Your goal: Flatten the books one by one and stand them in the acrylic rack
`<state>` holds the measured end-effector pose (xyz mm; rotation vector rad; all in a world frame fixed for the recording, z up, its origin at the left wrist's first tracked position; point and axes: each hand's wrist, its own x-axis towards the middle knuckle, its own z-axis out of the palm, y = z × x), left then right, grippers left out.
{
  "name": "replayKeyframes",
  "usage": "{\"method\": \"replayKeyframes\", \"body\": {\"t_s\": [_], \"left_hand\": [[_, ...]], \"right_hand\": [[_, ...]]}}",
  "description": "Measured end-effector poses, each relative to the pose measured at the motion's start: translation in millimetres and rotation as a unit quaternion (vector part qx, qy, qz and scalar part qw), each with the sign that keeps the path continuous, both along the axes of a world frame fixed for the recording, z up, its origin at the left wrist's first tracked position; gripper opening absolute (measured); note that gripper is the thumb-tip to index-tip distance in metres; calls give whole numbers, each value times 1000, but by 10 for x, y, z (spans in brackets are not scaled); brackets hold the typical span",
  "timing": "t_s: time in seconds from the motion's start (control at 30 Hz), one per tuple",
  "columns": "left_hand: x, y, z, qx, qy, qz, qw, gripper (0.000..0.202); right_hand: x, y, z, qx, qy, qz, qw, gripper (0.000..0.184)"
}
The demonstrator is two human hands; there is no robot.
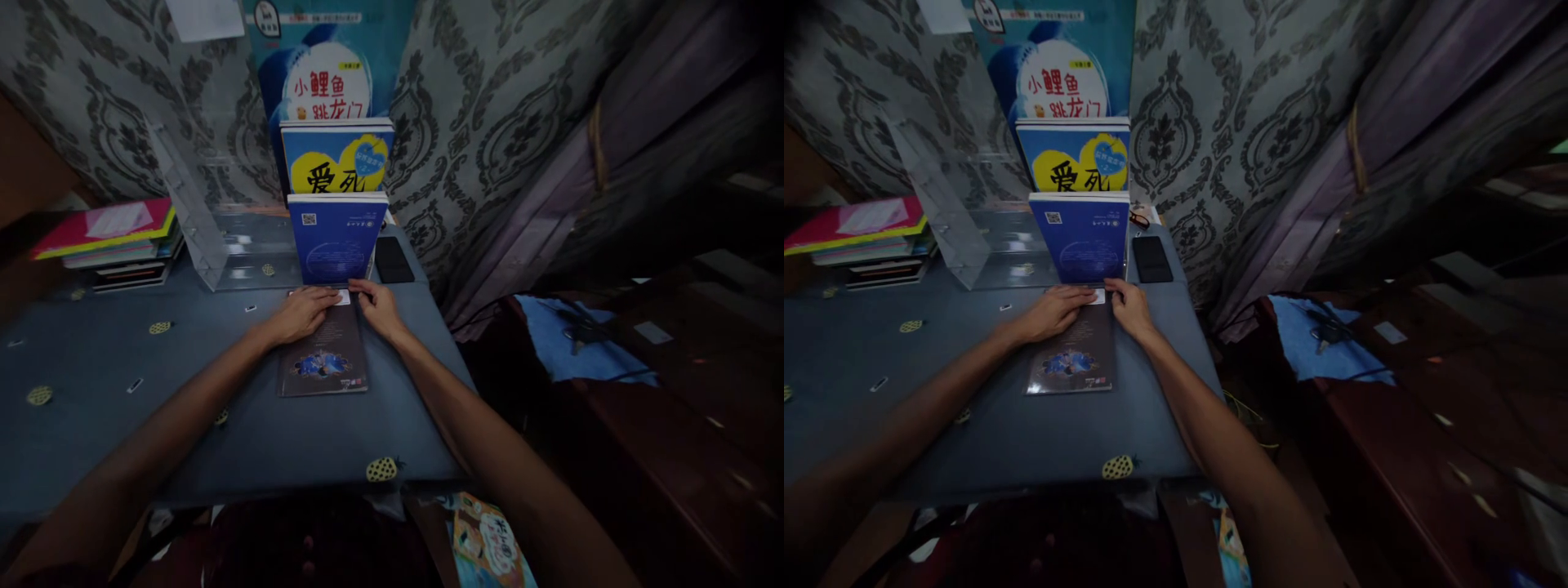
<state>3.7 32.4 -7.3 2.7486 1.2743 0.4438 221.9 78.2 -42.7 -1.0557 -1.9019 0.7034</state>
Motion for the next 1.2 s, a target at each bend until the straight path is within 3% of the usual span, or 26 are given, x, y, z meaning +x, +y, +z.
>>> {"method": "replayKeyframes", "body": {"t_s": [0.2, 0.7, 1.03, 1.1, 1.2], "left_hand": [[127, 62, -3, -5, 11, 0, 1000, 51], [245, -44, -32, -1, -15, -16, 1000, 49], [191, -667, -46, -37, -39, -74, 996, 47], [227, -757, 34, -46, -48, -83, 994, 42], [342, -960, 286, -61, -63, -103, 991, 36]], "right_hand": [[-3, -9, 9, -2, -23, -1, 1000, 46], [-31, -11, -25, 42, -90, 2, 995, 38], [-32, -4, -40, 51, -113, 9, 992, 34], [-26, 0, -55, 57, -115, 8, 992, 34], [-15, 5, -67, 66, -118, 4, 991, 33]]}}
